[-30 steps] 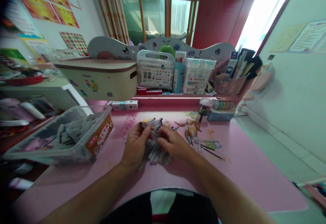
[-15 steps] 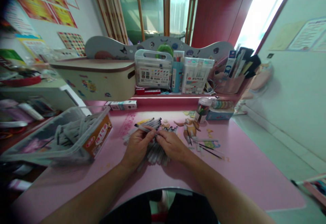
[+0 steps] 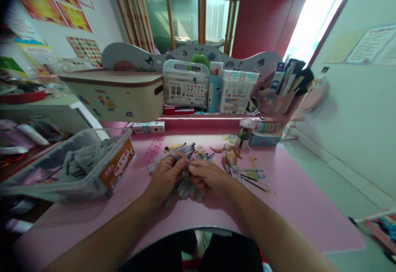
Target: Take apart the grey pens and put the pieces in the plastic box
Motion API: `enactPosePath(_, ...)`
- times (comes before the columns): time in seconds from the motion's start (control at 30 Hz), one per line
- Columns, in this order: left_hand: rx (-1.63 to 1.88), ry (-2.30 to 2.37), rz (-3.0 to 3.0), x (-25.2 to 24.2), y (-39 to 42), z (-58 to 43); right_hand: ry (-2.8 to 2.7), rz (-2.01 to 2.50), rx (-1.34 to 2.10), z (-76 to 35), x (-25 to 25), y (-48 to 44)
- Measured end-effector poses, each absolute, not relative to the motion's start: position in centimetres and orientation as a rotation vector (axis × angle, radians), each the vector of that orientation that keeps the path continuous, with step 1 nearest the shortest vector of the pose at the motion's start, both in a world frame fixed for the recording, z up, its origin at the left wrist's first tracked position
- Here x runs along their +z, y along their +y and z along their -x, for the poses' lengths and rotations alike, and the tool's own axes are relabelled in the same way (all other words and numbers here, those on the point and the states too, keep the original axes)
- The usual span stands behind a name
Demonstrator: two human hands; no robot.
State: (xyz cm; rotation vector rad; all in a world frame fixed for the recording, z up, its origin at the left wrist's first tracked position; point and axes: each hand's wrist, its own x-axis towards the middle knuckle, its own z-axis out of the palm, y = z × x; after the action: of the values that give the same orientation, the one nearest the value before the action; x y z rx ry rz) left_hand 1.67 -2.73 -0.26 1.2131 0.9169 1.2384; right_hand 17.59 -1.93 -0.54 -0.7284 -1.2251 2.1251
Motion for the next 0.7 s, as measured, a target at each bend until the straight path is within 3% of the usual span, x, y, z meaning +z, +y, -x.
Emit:
enactPosePath(0.2, 1.289, 0.962, -1.257, -0.4, -2.6, -1.7, -1.258, 0.793, 2.084, -17.5, -0.5, -1.8)
enactPosePath(0.47, 1.385, 1.131, -1.361, 0.4, -2.5, -1.8, -1.872, 0.996, 0.990, -16.4, -0.7, -2.0)
enactPosePath(0.7, 1.380, 1.039, -1.261, 0.7, -3.3, -2.2, -1.928, 1.032, 0.899, -16.4, -0.7, -2.7)
